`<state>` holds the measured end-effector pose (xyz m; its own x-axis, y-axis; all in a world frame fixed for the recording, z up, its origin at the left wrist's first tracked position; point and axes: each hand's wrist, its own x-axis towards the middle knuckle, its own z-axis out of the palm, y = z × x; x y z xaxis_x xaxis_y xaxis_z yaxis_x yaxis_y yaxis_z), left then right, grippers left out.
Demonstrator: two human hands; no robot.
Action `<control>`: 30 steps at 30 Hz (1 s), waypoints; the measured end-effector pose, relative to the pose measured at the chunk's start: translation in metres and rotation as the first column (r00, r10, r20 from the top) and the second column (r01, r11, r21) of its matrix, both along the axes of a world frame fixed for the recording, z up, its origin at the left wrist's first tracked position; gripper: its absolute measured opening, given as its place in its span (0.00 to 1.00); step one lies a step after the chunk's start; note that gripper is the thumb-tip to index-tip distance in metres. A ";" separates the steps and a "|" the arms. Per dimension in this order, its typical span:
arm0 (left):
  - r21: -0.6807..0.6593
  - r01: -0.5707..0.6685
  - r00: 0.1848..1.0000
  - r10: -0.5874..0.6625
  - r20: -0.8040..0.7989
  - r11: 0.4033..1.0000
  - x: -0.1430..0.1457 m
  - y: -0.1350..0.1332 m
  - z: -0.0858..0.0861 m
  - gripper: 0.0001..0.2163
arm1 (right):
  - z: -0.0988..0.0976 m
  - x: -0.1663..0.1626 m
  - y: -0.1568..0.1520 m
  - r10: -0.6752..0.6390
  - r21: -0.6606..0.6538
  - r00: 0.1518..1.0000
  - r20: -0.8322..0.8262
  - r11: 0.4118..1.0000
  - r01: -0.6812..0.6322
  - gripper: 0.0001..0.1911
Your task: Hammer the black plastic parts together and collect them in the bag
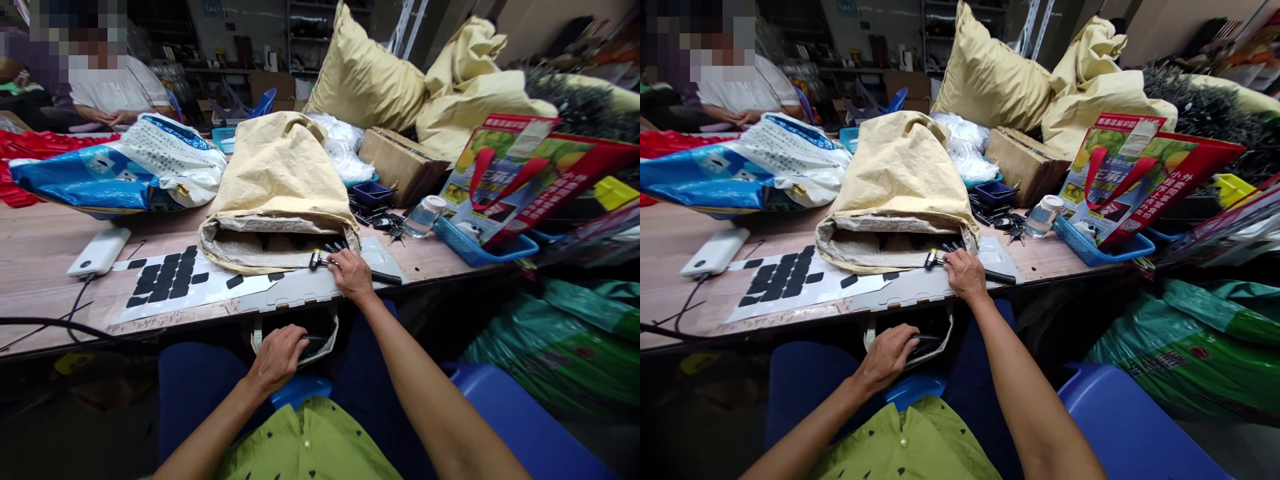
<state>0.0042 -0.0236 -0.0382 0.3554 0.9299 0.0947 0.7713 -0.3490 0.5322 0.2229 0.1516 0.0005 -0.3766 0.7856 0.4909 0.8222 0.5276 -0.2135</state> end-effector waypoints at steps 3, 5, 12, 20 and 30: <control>-0.104 -0.093 0.995 0.088 -0.053 0.990 0.001 -0.004 -0.001 0.09 | -0.001 0.000 0.000 -0.002 0.005 1.000 -0.005 1.000 0.002 0.07; -0.026 -0.058 0.998 0.058 0.008 0.998 0.004 0.003 0.015 0.08 | -0.002 0.000 0.000 -0.004 0.007 1.000 -0.007 1.000 0.004 0.07; 0.267 -0.577 0.815 0.565 0.130 0.772 -0.018 0.122 0.081 0.13 | 0.000 0.000 0.000 -0.006 -0.002 1.000 -0.013 1.000 0.006 0.07; -0.010 -0.807 0.582 0.792 -0.182 0.591 -0.064 0.214 0.078 0.17 | -0.001 0.002 0.001 0.015 -0.010 1.000 -0.028 1.000 -0.016 0.07; 0.289 -0.147 0.987 0.159 -0.017 0.946 -0.049 0.121 0.065 0.08 | 0.002 0.000 -0.001 -0.017 -0.019 1.000 -0.018 1.000 0.017 0.06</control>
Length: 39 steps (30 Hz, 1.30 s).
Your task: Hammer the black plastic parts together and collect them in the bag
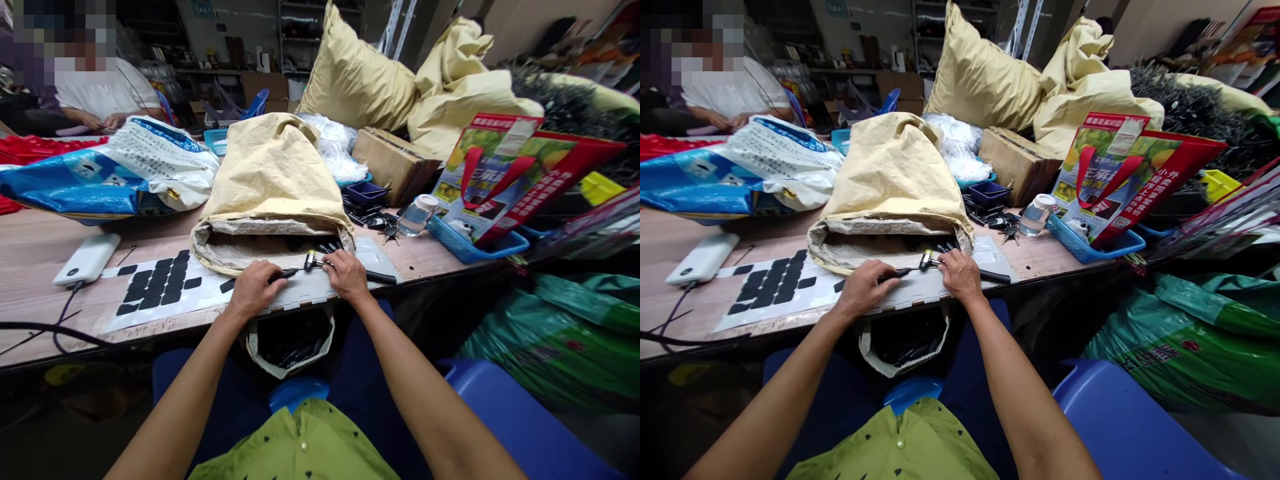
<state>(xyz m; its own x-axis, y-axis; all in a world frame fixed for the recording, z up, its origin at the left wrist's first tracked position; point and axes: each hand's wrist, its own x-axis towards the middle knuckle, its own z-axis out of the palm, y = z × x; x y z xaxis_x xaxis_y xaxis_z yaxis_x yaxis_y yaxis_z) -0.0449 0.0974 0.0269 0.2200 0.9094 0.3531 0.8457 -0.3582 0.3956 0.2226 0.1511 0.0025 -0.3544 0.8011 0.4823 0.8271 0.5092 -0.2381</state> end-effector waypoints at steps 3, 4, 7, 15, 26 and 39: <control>-0.046 0.071 0.997 -0.070 0.020 0.996 0.015 -0.007 -0.009 0.07 | 0.000 -0.001 0.000 -0.002 0.001 1.000 0.004 1.000 0.002 0.07; -0.051 0.066 0.997 -0.064 0.038 0.996 0.019 -0.006 -0.012 0.07 | 0.000 -0.001 0.000 0.000 0.002 1.000 0.005 1.000 0.000 0.07; -0.068 0.037 0.995 -0.031 0.094 0.997 0.026 0.002 -0.019 0.09 | 0.000 0.000 -0.001 0.010 0.007 1.000 0.009 1.000 -0.010 0.08; -0.157 0.029 0.983 0.000 0.181 0.987 0.024 0.007 -0.017 0.09 | 0.009 0.004 -0.002 0.073 0.037 0.996 -0.050 0.997 -0.071 0.11; -0.196 0.004 0.975 0.040 0.219 0.981 0.025 0.009 -0.016 0.09 | 0.037 -0.004 -0.036 0.154 -0.052 0.973 -0.174 0.985 -0.165 0.13; -0.204 -0.001 0.984 0.037 0.172 0.979 0.025 0.008 -0.013 0.08 | 0.045 -0.026 -0.040 0.174 -0.081 0.982 -0.074 0.980 -0.180 0.12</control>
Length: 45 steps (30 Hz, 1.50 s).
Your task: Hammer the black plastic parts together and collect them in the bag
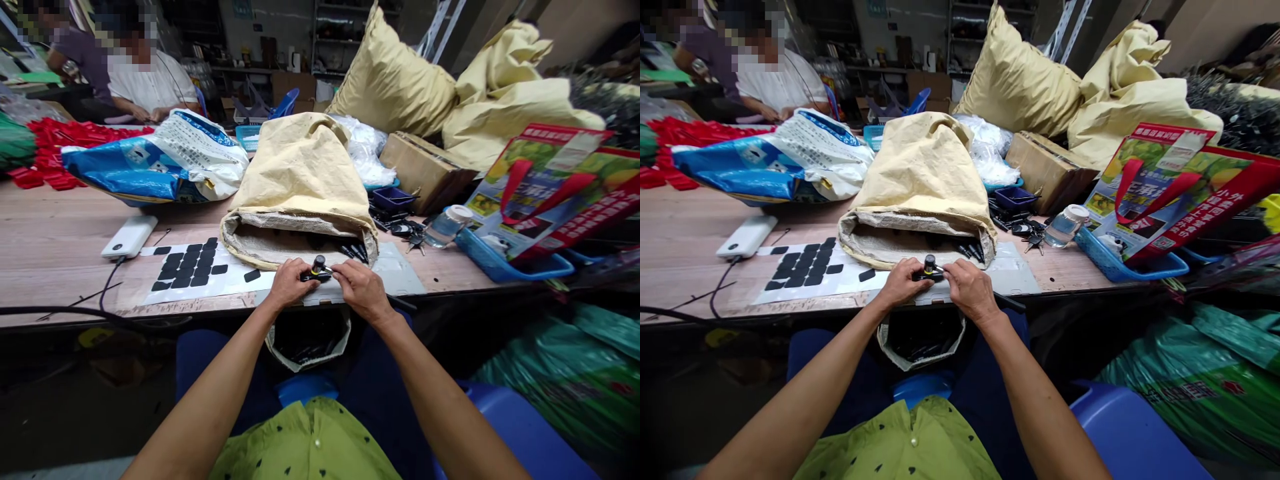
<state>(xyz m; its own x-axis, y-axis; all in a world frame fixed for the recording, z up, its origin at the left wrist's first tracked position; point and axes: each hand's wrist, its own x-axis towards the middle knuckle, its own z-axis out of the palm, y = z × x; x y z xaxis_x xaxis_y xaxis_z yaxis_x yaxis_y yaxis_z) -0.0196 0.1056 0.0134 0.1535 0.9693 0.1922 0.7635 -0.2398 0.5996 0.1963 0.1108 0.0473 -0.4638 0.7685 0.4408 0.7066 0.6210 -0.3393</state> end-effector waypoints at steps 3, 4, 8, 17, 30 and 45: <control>0.009 0.004 0.999 -0.004 0.032 1.000 -0.001 0.000 -0.001 0.09 | -0.002 0.007 0.014 -0.055 0.042 0.998 -0.030 0.998 0.056 0.12; 0.012 0.002 0.999 -0.003 0.046 1.000 -0.001 0.000 -0.001 0.09 | -0.004 0.010 0.020 -0.076 0.050 0.997 -0.027 0.996 0.078 0.12; 0.021 0.003 0.995 -0.005 0.103 1.000 -0.002 0.000 -0.002 0.07 | -0.021 0.022 0.041 -0.129 0.069 0.992 0.009 0.989 0.128 0.10; 0.044 0.000 0.996 -0.004 0.088 0.999 -0.003 0.000 -0.006 0.06 | -0.047 0.024 0.046 -0.180 0.135 0.983 0.033 0.975 0.174 0.08; 0.100 -0.020 1.000 0.020 0.003 0.995 0.002 -0.003 -0.006 0.09 | -0.046 0.024 0.043 -0.210 0.112 0.976 0.053 0.973 0.203 0.08; 0.048 -0.026 0.999 0.027 -0.024 0.998 0.002 -0.004 -0.002 0.09 | -0.048 0.023 0.044 -0.214 0.110 0.975 0.055 0.972 0.207 0.08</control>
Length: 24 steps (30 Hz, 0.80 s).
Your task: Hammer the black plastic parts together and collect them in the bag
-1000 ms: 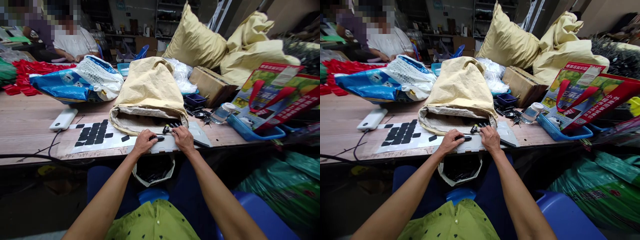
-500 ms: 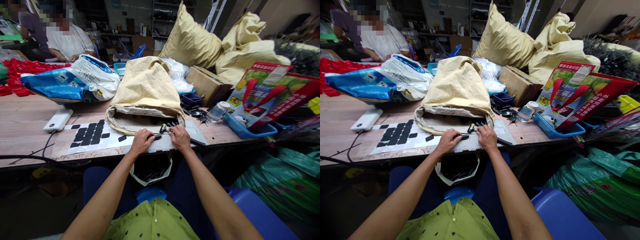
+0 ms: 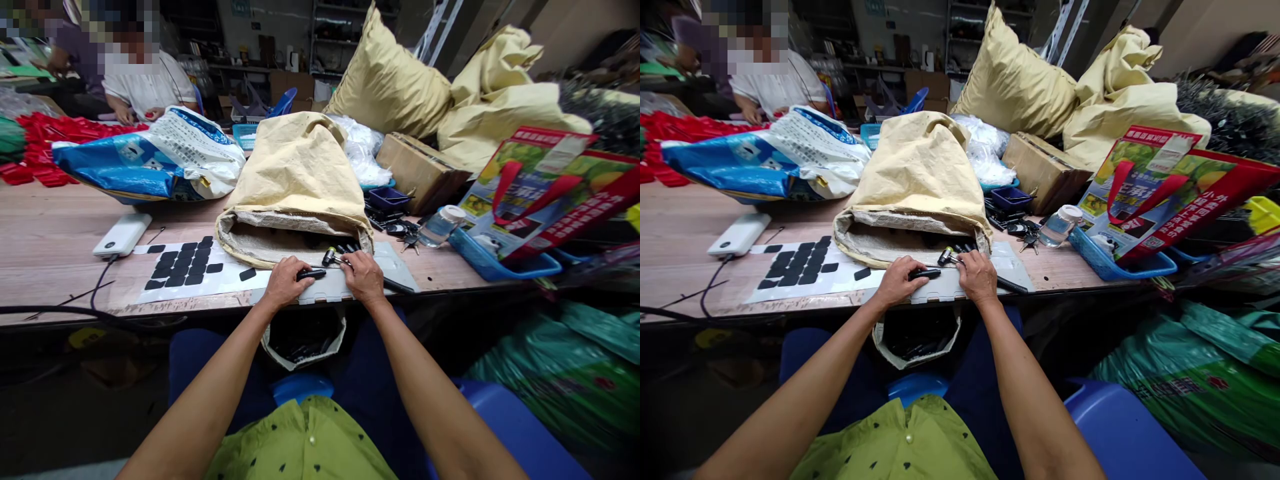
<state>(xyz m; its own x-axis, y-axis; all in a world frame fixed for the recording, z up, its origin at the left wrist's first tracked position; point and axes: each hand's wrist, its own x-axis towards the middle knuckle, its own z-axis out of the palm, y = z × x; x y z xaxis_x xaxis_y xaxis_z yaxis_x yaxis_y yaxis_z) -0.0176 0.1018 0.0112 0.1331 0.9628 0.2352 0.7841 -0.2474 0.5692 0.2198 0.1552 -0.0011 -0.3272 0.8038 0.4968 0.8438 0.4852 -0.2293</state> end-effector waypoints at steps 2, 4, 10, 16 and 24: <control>0.002 0.004 1.000 -0.004 0.004 1.000 0.000 0.000 0.000 0.09 | 0.000 0.000 0.000 -0.001 -0.001 1.000 0.000 1.000 0.001 0.08; 0.004 0.009 1.000 -0.009 0.008 1.000 0.000 0.000 -0.001 0.09 | -0.001 0.000 0.000 -0.002 -0.003 1.000 -0.002 1.000 0.002 0.09; 0.003 0.017 1.000 -0.017 0.021 1.000 -0.003 0.004 -0.003 0.09 | 0.001 0.000 0.000 -0.006 -0.005 1.000 -0.009 1.000 0.006 0.08; 0.128 0.114 0.991 -0.122 0.060 0.985 0.004 -0.025 0.006 0.07 | 0.003 0.000 -0.001 -0.001 -0.015 1.000 -0.014 1.000 0.000 0.08; -0.117 0.308 0.943 -0.319 -0.094 0.944 0.013 -0.109 -0.023 0.09 | 0.003 0.000 -0.002 -0.014 -0.011 1.000 -0.014 1.000 0.014 0.08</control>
<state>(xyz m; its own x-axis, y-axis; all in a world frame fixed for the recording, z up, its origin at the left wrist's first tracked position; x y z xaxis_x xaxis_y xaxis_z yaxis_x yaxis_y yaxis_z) -0.0047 -0.0073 -0.0116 0.4518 0.8857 0.1073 0.7351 -0.4377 0.5177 0.2197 0.1536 0.0014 -0.3085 0.8138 0.4926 0.8472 0.4705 -0.2467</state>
